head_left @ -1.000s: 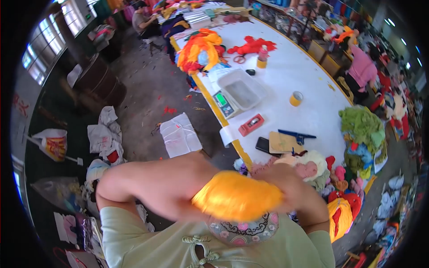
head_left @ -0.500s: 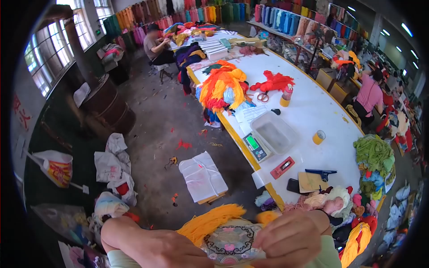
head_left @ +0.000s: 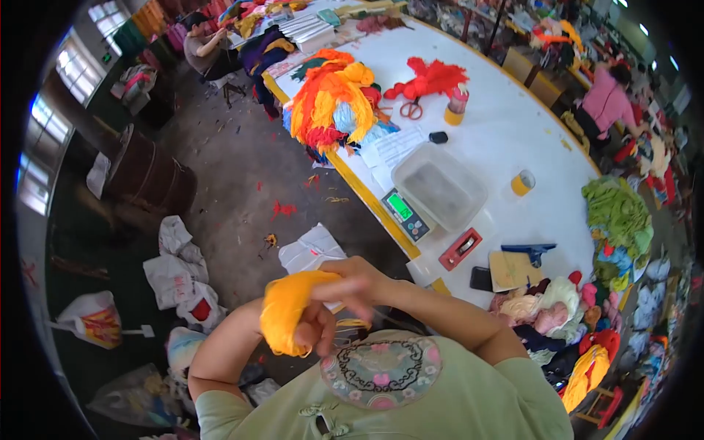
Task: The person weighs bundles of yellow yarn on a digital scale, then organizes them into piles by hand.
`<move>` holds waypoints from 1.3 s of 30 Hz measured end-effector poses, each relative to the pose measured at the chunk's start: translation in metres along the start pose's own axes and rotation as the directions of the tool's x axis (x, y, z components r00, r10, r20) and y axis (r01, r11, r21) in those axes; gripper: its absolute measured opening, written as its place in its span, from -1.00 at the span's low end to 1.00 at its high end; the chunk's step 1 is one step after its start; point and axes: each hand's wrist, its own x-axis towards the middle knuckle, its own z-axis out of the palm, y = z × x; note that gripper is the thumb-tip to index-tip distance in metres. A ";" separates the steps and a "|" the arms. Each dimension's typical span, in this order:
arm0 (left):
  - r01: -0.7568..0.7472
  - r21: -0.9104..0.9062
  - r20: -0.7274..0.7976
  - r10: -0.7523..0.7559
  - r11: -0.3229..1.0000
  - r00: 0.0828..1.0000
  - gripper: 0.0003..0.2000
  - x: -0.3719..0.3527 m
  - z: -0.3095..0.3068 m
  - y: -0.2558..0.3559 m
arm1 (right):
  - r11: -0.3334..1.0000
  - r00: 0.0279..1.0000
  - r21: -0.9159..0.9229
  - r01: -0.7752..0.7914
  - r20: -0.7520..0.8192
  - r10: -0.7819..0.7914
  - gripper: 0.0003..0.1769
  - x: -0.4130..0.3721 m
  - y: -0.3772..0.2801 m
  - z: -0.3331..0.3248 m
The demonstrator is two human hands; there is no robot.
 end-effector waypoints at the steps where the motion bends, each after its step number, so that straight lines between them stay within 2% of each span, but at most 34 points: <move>1: -0.192 0.183 -0.075 0.209 0.964 0.975 -0.09 0.007 -0.005 0.000 | 0.999 0.999 -0.011 -0.030 0.022 0.030 -0.75 -0.001 0.009 -0.004; 2: -0.287 0.469 -0.048 0.349 0.835 0.936 -0.13 0.013 -0.015 0.010 | 0.998 0.997 -0.024 -0.060 0.045 0.061 -0.75 0.000 0.012 -0.011; 3: -0.308 0.748 -0.020 0.484 0.588 0.875 -0.18 0.019 -0.026 0.019 | 0.979 0.985 -0.149 -0.140 0.079 0.153 -0.74 -0.005 0.015 -0.025; 4: -0.248 0.916 0.008 0.605 0.314 0.796 -0.22 0.024 -0.037 0.028 | 0.937 0.962 -0.279 -0.210 0.111 0.248 -0.73 -0.010 0.017 -0.039; 5: -0.067 0.996 0.016 0.636 0.057 0.772 -0.28 0.023 -0.052 0.032 | 0.945 0.967 -0.249 -0.214 0.082 0.241 -0.70 -0.010 0.015 -0.052; 6: 0.131 0.971 0.035 0.661 -0.199 0.750 -0.33 0.025 -0.062 0.031 | 0.944 0.974 -0.264 -0.196 0.059 0.219 -0.70 -0.008 0.013 -0.061; 7: 0.219 0.973 -0.204 0.690 0.067 0.695 -0.40 0.030 -0.067 0.023 | 0.944 0.980 -0.278 -0.178 0.038 0.197 -0.70 -0.006 0.011 -0.069; 8: 0.290 0.899 -0.437 0.654 0.327 0.618 -0.47 0.033 -0.075 0.008 | 0.942 0.985 -0.293 -0.161 0.017 0.174 -0.70 -0.002 0.009 -0.077; 9: 0.576 0.816 -0.496 0.567 0.046 0.658 -0.50 0.015 -0.111 -0.017 | 0.909 0.983 -0.396 -0.131 0.069 0.171 -0.67 0.004 0.005 -0.083; 10: 0.717 0.656 -0.731 0.039 -0.235 0.681 -0.48 0.045 -0.110 -0.003 | 0.903 0.986 -0.420 -0.090 0.091 0.141 -0.68 0.007 0.007 -0.082; 11: 0.628 0.539 -0.840 -0.415 -0.561 0.350 -0.45 0.078 -0.109 0.012 | 0.893 0.988 -0.448 -0.049 0.111 0.110 -0.69 0.011 0.008 -0.082; 12: 0.592 0.645 -0.760 -0.488 -0.483 0.430 -0.43 0.076 -0.114 0.007 | 0.877 0.989 -0.481 -0.008 0.125 0.078 -0.69 0.015 0.009 -0.086; 13: 0.540 0.741 -0.664 -0.553 -0.398 0.503 -0.41 0.067 -0.120 -0.004 | 0.875 0.984 -0.482 -0.049 0.128 0.126 -0.71 0.016 0.008 -0.092; 14: 0.485 0.874 -0.371 -0.620 0.019 0.692 -0.44 0.052 -0.120 -0.019 | 0.906 0.972 -0.417 -0.075 0.172 0.159 -0.71 0.016 0.012 -0.098; 15: 0.344 0.833 -0.060 -0.547 0.434 0.835 -0.47 0.039 -0.117 -0.028 | 0.932 0.959 -0.346 -0.106 0.213 0.188 -0.71 0.015 0.016 -0.103; 17: 0.403 0.556 -0.021 -0.472 0.727 0.881 -0.51 0.054 -0.108 -0.032 | 0.948 0.924 -0.246 -0.201 0.274 0.267 -0.70 0.015 0.020 -0.112; 19: 0.415 0.143 0.038 -0.424 0.899 0.905 -0.45 0.070 -0.113 -0.039 | 0.963 0.955 -0.133 -0.234 0.154 0.254 -0.70 0.015 0.030 -0.120; 20: 0.428 0.021 -0.015 -0.427 0.904 0.904 -0.43 0.082 -0.116 -0.035 | 0.967 0.964 -0.081 -0.240 0.097 0.247 -0.71 0.016 0.037 -0.126; 21: 0.422 -0.102 -0.069 -0.430 0.901 0.900 -0.42 0.097 -0.116 -0.028 | 0.974 0.971 -0.038 -0.225 0.076 0.227 -0.58 0.018 0.040 -0.136; 22: 0.438 -0.121 -0.208 -0.454 0.891 0.866 -0.44 0.111 -0.116 -0.018 | 0.978 0.977 -0.017 -0.210 0.024 0.210 -0.51 0.019 0.040 -0.144; 24: 0.473 0.155 -0.410 -0.380 0.867 0.830 -0.53 0.139 -0.131 -0.006 | 0.985 0.982 0.026 -0.171 -0.070 0.173 -0.38 0.026 0.027 -0.161; 25: 0.482 0.438 -0.444 -0.283 0.759 0.850 -0.61 0.153 -0.152 -0.007 | 0.986 0.982 -0.027 -0.165 -0.093 0.162 -0.23 0.035 0.021 -0.167; 26: 0.467 0.674 -0.446 -0.188 0.572 0.875 -0.68 0.164 -0.169 -0.010 | 0.976 0.968 -0.085 -0.200 -0.171 0.184 -0.23 0.046 0.025 -0.168; 28: 0.414 0.769 -0.472 -0.004 0.488 0.882 -0.71 0.181 -0.191 -0.018 | 0.939 0.913 -0.174 -0.297 -0.341 0.225 -0.24 0.068 0.037 -0.164; 29: 0.388 0.809 -0.467 0.081 0.441 0.881 -0.72 0.187 -0.204 -0.018 | 0.916 0.868 -0.278 -0.289 -0.480 0.128 -0.37 0.078 0.064 -0.160; 31: 0.414 0.821 -0.424 -0.066 0.394 0.903 -0.74 0.198 -0.237 -0.007 | 0.805 0.846 -0.327 -0.496 -0.390 0.363 -0.45 0.101 0.089 -0.188; 32: 0.418 0.830 -0.393 -0.145 0.369 0.908 -0.75 0.206 -0.256 0.003 | 0.727 0.803 -0.351 -0.590 -0.350 0.483 -0.48 0.111 0.101 -0.203; 33: 0.473 0.859 -0.392 -0.346 0.194 0.853 -0.77 0.224 -0.254 0.039 | 0.707 0.765 -0.339 -0.621 -0.457 0.454 -0.59 0.116 0.115 -0.208; 34: 0.256 0.953 -0.213 -0.241 0.164 0.947 -0.77 0.226 -0.264 0.053 | 0.775 0.812 -0.305 -0.554 -0.405 0.420 -0.60 0.115 0.133 -0.208; 35: 0.027 0.993 -0.011 -0.136 0.111 0.991 -0.78 0.225 -0.283 0.068 | 0.837 0.853 -0.264 -0.480 -0.361 0.376 -0.61 0.112 0.155 -0.211; 36: -0.207 0.978 0.207 -0.031 0.028 0.978 -0.78 0.228 -0.304 0.085 | 0.889 0.890 -0.226 -0.399 -0.330 0.315 -0.62 0.113 0.171 -0.218; 38: -0.240 0.965 0.199 0.292 0.110 0.936 -0.74 0.236 -0.338 0.123 | 0.823 0.808 -0.119 -0.555 -0.314 0.499 -0.63 0.109 0.192 -0.215; 39: -0.215 0.970 0.172 0.311 0.112 0.935 -0.72 0.246 -0.348 0.154 | 0.787 0.756 -0.048 -0.615 -0.320 0.571 -0.61 0.106 0.200 -0.217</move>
